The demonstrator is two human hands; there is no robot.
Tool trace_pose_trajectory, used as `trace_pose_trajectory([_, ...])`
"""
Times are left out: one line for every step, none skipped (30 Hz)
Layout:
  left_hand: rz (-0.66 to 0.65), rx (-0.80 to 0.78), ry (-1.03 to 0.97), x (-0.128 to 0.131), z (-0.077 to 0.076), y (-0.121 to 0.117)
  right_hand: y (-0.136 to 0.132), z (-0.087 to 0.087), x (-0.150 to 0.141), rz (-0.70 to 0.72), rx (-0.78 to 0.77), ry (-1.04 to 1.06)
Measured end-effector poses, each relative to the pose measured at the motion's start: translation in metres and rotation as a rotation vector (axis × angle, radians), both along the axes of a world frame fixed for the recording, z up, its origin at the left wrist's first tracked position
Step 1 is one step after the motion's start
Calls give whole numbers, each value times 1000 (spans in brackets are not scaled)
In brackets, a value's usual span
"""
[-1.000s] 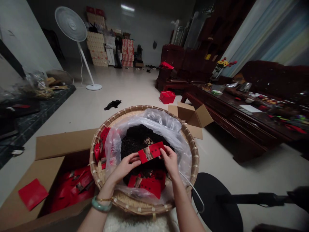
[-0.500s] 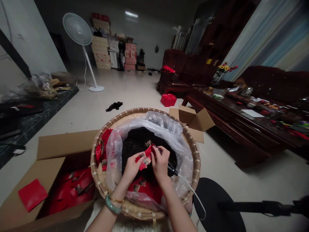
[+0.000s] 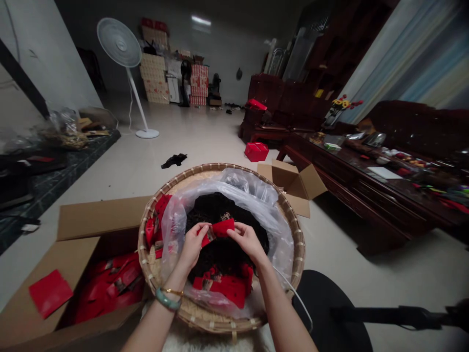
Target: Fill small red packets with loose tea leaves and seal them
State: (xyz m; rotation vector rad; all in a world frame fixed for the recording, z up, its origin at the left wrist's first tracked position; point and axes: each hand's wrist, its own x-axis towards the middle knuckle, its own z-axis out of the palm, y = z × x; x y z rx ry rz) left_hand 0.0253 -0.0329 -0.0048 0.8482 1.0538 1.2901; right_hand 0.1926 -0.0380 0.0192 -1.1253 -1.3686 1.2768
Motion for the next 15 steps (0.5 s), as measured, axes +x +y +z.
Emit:
trace_pose_trajectory([-11,1,22,-1,1,0,0,2,0,76,-6,-4])
trace_pose_trajectory([-27,2,47,-2,2,0,0,4,0,134,-4,-19])
trace_pose_trajectory([-45,4,70,-3,2,0,1,6,0,171,-1,-40])
trace_pose_trajectory([-67,7,87,-4,3,-1,2,6,0,189,1,-54])
trace_pose_trajectory([-87,15,102,-5,4,0,3,6,-1,197,-6,-51])
trace_pose_trajectory([-97,29,124,-6,5,0,4,5,-1,204,-23,-30])
trace_pose_trajectory([-97,50,157,-8,6,1,5,3,-1,213,-52,4])
trace_pose_trajectory([-85,77,202,-10,6,3,6,1,-1,219,-86,48])
trace_pose_trajectory([-66,109,254,-11,6,6,6,-1,-2,226,-126,99])
trace_pose_trajectory([-47,138,302,-13,6,9,7,-4,-2,237,-166,153])
trace_pose_trajectory([-38,160,340,-14,6,12,8,-6,-3,249,-205,207])
trace_pose_trajectory([-42,175,370,-15,5,14,8,-9,-4,263,-240,256])
trace_pose_trajectory([-46,187,403,-15,4,16,9,-11,-5,278,-267,299])
trace_pose_trajectory([-39,206,455,-16,3,17,10,-12,-6,294,-285,330])
trace_pose_trajectory([-20,245,531,-16,2,17,11,-14,-6,304,-290,347])
